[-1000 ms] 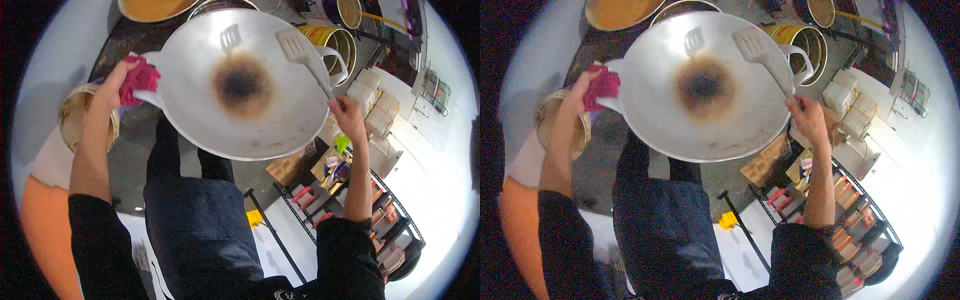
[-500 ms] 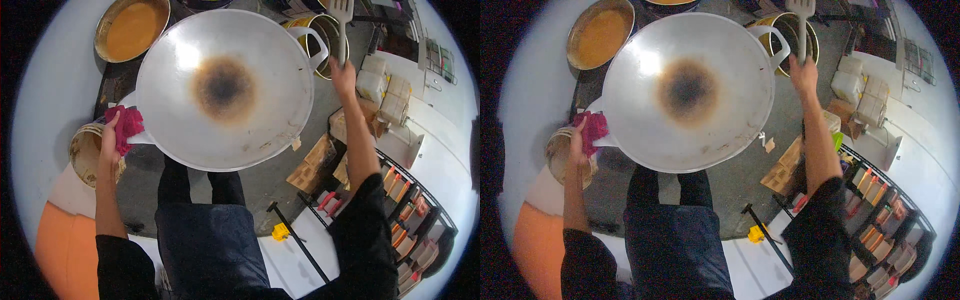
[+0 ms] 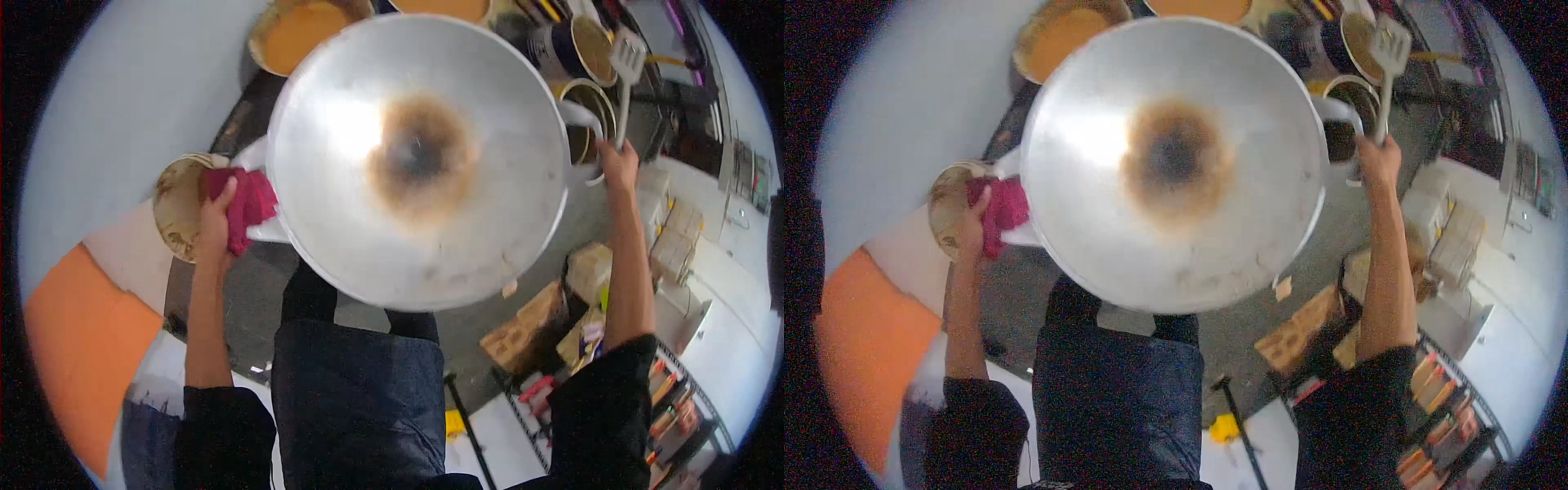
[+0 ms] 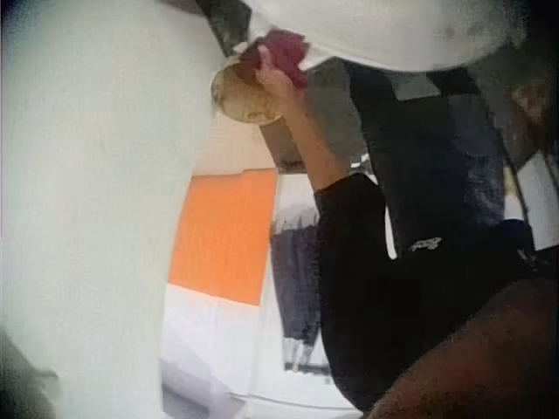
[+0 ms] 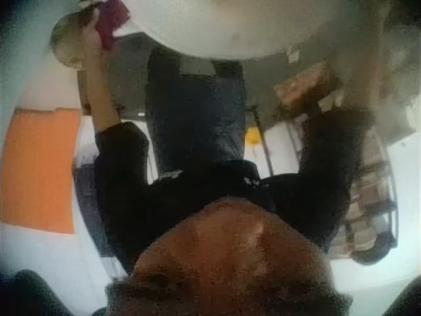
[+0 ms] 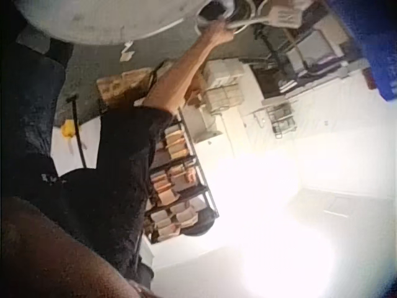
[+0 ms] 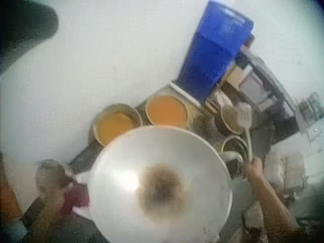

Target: The person scrapes the inside of a large wok with a spatula, carries it to a sink, and then washes it with water and a soapy sponge.

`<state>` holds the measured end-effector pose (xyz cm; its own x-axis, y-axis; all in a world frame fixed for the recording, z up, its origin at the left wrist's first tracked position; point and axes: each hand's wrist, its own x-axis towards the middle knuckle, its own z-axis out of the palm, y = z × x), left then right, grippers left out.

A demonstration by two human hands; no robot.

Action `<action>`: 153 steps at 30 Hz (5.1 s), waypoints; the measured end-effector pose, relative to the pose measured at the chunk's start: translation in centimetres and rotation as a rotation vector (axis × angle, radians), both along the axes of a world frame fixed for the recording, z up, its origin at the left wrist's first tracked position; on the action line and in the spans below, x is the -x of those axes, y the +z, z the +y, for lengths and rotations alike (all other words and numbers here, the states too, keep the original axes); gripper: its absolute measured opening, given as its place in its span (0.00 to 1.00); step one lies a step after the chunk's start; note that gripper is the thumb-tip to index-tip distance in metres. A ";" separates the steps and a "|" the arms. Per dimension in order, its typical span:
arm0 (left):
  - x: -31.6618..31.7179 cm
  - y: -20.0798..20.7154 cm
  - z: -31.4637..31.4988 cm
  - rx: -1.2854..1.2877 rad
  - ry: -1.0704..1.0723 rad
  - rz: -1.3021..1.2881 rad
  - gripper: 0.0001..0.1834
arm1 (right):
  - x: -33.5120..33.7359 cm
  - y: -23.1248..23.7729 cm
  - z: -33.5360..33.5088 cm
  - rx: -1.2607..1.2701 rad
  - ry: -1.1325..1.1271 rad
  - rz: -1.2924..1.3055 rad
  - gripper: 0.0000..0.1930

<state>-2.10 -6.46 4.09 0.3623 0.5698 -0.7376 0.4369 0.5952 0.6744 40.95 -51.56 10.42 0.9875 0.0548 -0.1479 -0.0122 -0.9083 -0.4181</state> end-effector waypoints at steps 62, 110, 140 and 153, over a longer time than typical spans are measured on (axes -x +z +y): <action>96.2 30.5 87.0 -0.802 0.973 -0.424 0.17 | 80.0 30.6 143.4 -0.067 1.621 -0.266 0.23; -4.8 34.2 248.2 -0.640 0.023 -0.605 0.19 | 5.1 30.1 242.0 -0.109 0.414 -0.166 0.27; -106.6 39.5 293.7 -0.569 -0.415 -0.734 0.18 | -74.4 30.7 278.6 -0.183 0.145 -0.173 0.28; -141.1 34.3 297.5 -0.679 -0.493 -0.532 0.20 | -102.4 27.1 282.5 -0.168 0.029 -0.052 0.27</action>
